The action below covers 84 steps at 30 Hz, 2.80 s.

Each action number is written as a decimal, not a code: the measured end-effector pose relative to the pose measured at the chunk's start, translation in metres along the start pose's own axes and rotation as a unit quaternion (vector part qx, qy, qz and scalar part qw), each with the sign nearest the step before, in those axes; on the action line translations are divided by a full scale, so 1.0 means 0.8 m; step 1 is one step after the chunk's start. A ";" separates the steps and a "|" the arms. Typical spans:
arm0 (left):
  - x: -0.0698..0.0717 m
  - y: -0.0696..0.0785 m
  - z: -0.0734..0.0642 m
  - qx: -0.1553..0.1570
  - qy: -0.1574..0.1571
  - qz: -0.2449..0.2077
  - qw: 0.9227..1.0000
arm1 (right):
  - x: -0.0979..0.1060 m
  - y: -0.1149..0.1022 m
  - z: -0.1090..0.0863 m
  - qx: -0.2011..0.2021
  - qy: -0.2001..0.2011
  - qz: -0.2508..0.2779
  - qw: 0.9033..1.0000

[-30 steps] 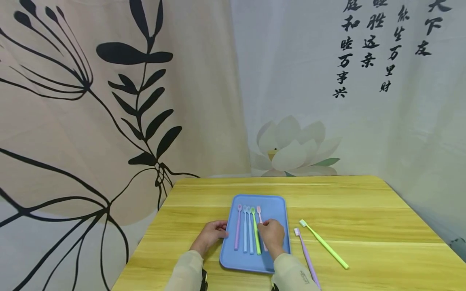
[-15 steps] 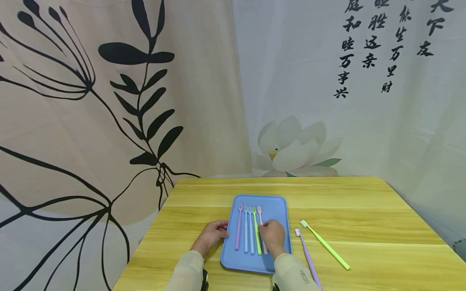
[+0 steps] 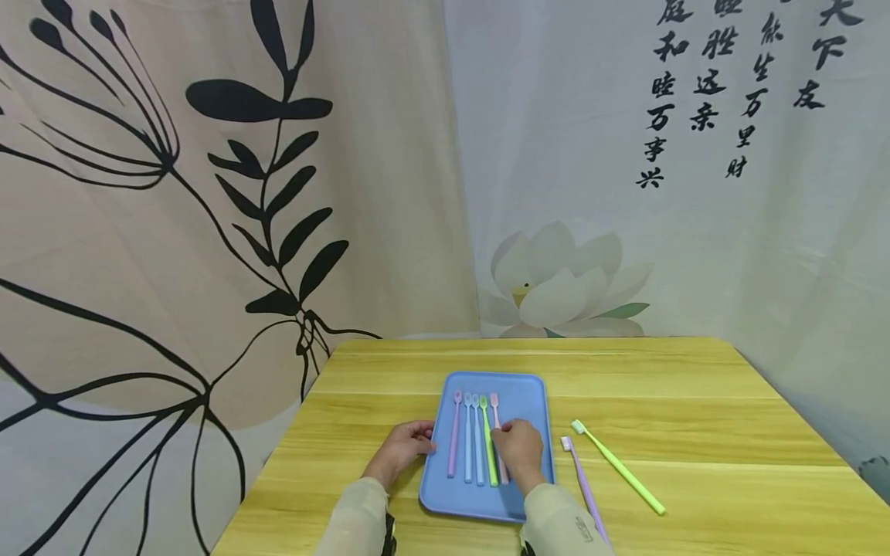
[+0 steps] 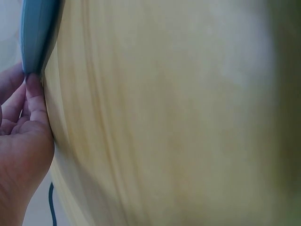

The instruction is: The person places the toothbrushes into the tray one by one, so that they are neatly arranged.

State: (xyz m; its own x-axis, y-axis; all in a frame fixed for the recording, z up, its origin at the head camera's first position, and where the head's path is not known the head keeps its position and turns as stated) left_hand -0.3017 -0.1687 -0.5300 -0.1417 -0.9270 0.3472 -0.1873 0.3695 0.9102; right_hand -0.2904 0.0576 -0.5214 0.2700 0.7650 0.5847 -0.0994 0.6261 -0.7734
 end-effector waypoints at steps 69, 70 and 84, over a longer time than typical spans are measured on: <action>0.000 0.003 0.002 0.006 0.008 0.006 1.000 | 0.208 0.123 0.007 0.038 -0.082 -0.013 0.996; 0.000 0.002 0.002 0.006 0.008 0.005 1.000 | 0.209 0.125 0.004 0.039 -0.088 -0.017 0.995; 0.001 0.001 0.002 0.008 0.003 0.001 1.000 | 0.206 0.152 -0.022 0.048 -0.109 -0.051 0.992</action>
State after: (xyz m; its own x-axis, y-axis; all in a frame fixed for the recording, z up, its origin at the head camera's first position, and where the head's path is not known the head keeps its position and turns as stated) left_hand -0.3034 -0.1690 -0.5295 -0.1369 -0.9268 0.3497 -0.2028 0.3718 0.9059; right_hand -0.2407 0.2570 -0.5231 0.0703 0.7048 0.7059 -0.1754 0.7053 -0.6868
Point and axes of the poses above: each hand's wrist, its own z-axis towards the middle knuckle, its own x-axis out of the back of the hand, y = z × x, the point moved 1 cm from there along z, towards the middle knuckle, and after that the axes turned 9 degrees about x, right-handed, at the moved point
